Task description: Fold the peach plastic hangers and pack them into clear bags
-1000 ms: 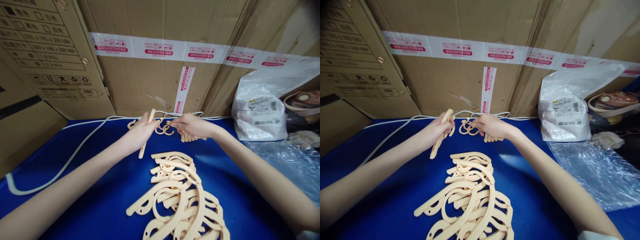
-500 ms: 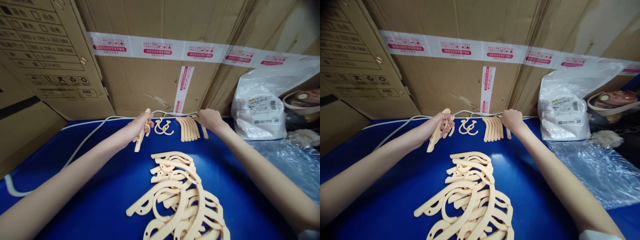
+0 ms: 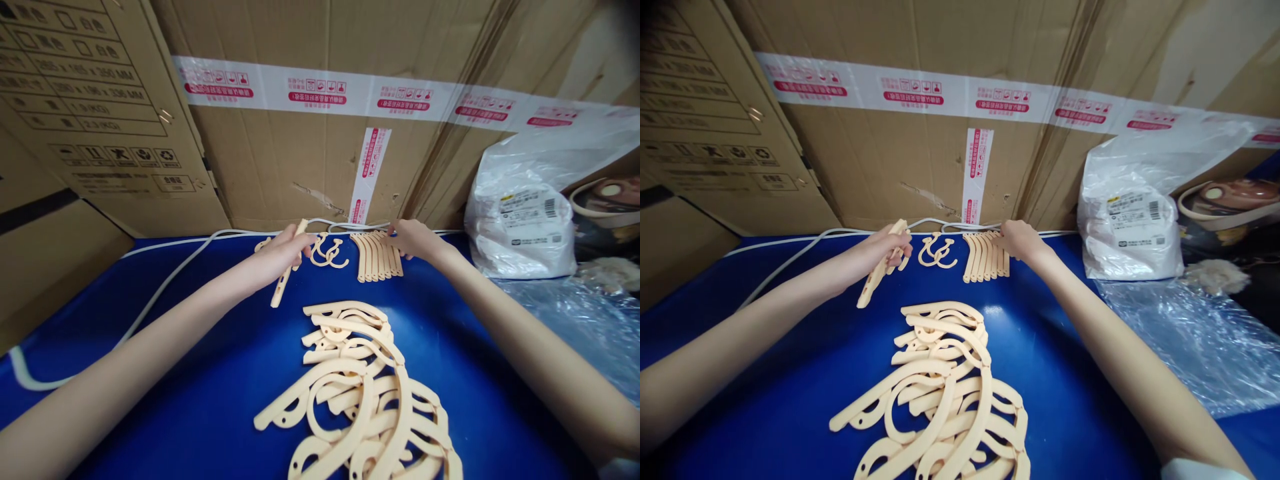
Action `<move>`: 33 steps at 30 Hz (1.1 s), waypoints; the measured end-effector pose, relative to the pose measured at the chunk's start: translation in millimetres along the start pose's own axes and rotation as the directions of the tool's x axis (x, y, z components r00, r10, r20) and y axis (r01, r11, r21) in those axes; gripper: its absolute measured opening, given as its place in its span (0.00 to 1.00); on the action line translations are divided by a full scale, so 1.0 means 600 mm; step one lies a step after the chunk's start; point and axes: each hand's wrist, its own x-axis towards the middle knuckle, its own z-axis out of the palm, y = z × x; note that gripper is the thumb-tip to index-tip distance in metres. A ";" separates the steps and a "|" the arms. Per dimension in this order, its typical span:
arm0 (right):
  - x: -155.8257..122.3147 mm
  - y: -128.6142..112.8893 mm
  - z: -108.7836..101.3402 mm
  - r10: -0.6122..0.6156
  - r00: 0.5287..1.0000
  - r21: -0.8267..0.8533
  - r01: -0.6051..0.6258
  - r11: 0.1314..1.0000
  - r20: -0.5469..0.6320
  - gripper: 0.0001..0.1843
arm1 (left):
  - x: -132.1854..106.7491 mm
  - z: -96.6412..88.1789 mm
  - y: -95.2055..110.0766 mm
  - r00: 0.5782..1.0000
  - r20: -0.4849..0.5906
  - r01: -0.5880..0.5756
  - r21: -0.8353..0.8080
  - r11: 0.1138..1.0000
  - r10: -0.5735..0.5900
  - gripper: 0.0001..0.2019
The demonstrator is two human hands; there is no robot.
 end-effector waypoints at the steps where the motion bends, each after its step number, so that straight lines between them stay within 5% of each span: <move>1: 0.001 0.001 0.000 0.005 1.000 0.033 -0.006 0.999 0.031 0.19 | -0.004 0.002 0.002 1.000 0.009 -0.010 0.023 1.000 0.009 0.13; 8: 0.013 0.016 0.003 0.045 0.990 0.153 -0.065 0.986 0.136 0.20 | -0.027 0.016 0.011 0.990 0.079 -0.130 0.243 0.961 0.114 0.13; 20: 0.016 0.025 -0.001 0.050 0.974 0.273 -0.110 0.956 0.219 0.21 | -0.032 0.026 0.008 0.971 0.117 -0.224 0.134 0.965 0.209 0.15; 26: -0.005 0.005 -0.016 0.011 0.997 0.217 -0.029 0.976 0.083 0.20 | -0.048 0.031 0.034 0.953 0.007 -0.302 0.066 0.951 0.302 0.18; 29: -0.042 -0.032 -0.028 -0.156 0.987 0.257 0.140 0.956 0.041 0.17 | -0.051 0.031 0.040 0.947 -0.064 -0.315 0.026 0.949 0.316 0.20; 30: -0.058 -0.047 -0.031 -0.262 0.964 0.321 0.237 0.917 0.037 0.18 | -0.051 0.031 0.041 0.943 -0.071 -0.325 -0.009 0.946 0.324 0.21; 33: -0.103 -0.090 -0.034 -0.686 0.726 0.688 0.525 0.501 -0.054 0.23 | -0.052 0.030 0.043 0.940 -0.003 -0.338 -0.144 0.930 0.341 0.23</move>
